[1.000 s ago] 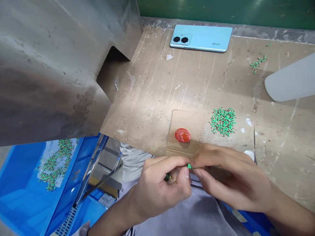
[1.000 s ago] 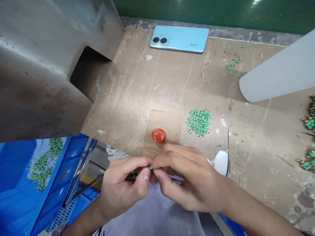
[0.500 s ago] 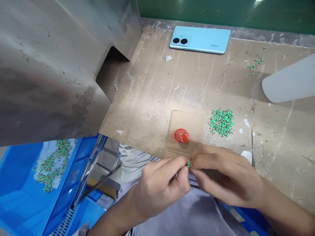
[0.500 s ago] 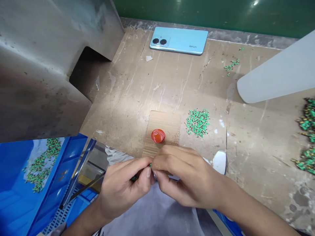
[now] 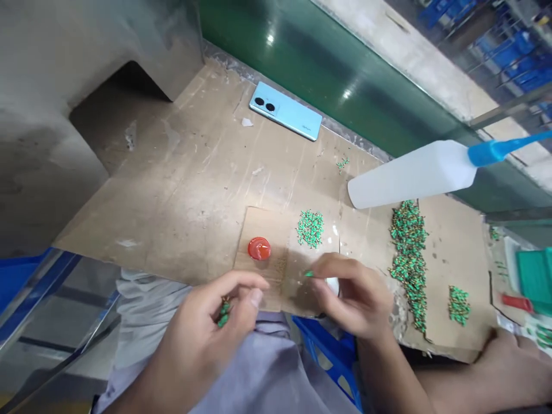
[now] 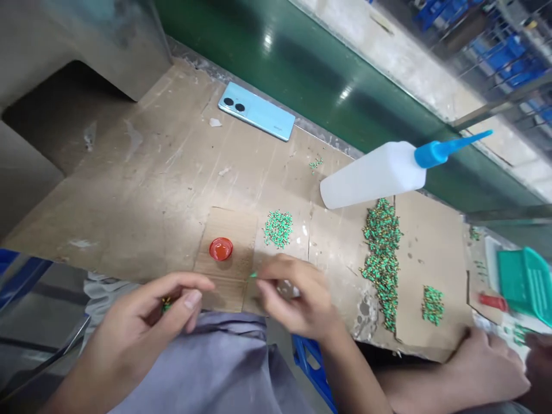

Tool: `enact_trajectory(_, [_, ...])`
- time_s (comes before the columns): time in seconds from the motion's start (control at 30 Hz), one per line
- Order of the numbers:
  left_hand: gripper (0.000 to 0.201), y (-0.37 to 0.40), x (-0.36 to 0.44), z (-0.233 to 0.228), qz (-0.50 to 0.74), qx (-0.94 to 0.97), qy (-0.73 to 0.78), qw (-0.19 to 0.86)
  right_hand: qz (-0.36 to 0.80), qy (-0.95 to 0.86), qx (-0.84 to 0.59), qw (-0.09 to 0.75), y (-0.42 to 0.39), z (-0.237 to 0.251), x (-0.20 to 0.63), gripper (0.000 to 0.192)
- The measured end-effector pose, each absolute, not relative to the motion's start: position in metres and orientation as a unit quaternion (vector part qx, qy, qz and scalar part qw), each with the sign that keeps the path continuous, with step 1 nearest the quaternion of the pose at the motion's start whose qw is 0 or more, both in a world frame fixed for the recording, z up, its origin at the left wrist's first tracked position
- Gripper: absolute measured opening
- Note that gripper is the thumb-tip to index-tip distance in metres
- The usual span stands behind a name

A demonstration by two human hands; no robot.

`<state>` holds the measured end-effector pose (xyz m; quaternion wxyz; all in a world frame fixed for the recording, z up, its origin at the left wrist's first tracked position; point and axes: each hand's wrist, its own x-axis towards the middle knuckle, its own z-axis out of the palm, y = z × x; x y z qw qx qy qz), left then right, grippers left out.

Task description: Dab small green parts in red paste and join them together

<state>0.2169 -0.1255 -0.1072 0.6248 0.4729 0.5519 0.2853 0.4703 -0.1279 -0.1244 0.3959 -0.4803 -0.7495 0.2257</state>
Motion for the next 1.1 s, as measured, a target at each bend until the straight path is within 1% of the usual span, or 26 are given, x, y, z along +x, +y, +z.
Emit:
enact_trajectory(0.07, [0.014, -0.121, 0.207, -0.107, 0.329, 0.328, 0.555, 0.690, 0.150, -0.682, -0.595, 0.398, -0.141, -0.125, 0.501, 0.008])
enact_trajectory(0.13, [0.009, -0.115, 0.196, -0.108, 0.375, 0.220, 0.513, 0.740, 0.054, -0.594, -0.696, 0.400, -0.151, -0.128, 0.535, 0.012])
enact_trajectory(0.2, [0.015, -0.109, 0.187, -0.110, 0.399, 0.157, 0.469, 0.772, -0.041, -0.509, -0.757, 0.409, -0.156, -0.132, 0.562, 0.020])
enact_trajectory(0.27, [0.021, -0.106, 0.182, -0.113, 0.403, 0.132, 0.448, 0.787, -0.080, -0.465, -0.791, 0.391, -0.157, -0.133, 0.574, 0.033])
enact_trajectory(0.3, [0.023, -0.107, 0.180, -0.114, 0.401, 0.130, 0.441, 0.792, -0.088, -0.459, -0.798, 0.381, -0.156, -0.133, 0.574, 0.036])
enact_trajectory(0.37, [0.023, -0.110, 0.179, -0.117, 0.399, 0.139, 0.423, 0.801, -0.065, -0.488, -0.795, 0.355, -0.152, -0.131, 0.563, 0.035])
enact_trajectory(0.4, [0.023, -0.113, 0.179, -0.118, 0.400, 0.143, 0.416, 0.804, -0.035, -0.520, -0.784, 0.337, -0.149, -0.130, 0.553, 0.032])
enact_trajectory(0.5, [0.023, -0.120, 0.179, -0.121, 0.408, 0.141, 0.407, 0.805, 0.103, -0.637, -0.719, 0.259, -0.138, -0.127, 0.522, 0.027])
enact_trajectory(0.6, [0.021, -0.125, 0.177, -0.121, 0.407, 0.139, 0.413, 0.803, 0.163, -0.690, -0.667, 0.228, -0.126, -0.130, 0.502, 0.022])
enact_trajectory(0.7, [0.015, -0.126, 0.174, -0.121, 0.419, 0.139, 0.418, 0.794, 0.176, -0.707, -0.648, 0.224, -0.119, -0.136, 0.497, 0.019])
enact_trajectory(0.8, [0.011, -0.124, 0.173, -0.122, 0.421, 0.137, 0.409, 0.798, 0.177, -0.709, -0.641, 0.234, -0.117, -0.142, 0.498, 0.020])
enact_trajectory(0.93, [0.009, -0.121, 0.178, -0.123, 0.397, 0.129, 0.392, 0.819, 0.176, -0.691, -0.652, 0.258, -0.117, -0.139, 0.498, 0.019])
enact_trajectory(1.1, [0.008, -0.122, 0.185, -0.123, 0.379, 0.144, 0.380, 0.832, 0.210, -0.628, -0.685, 0.305, -0.116, -0.132, 0.501, 0.020])
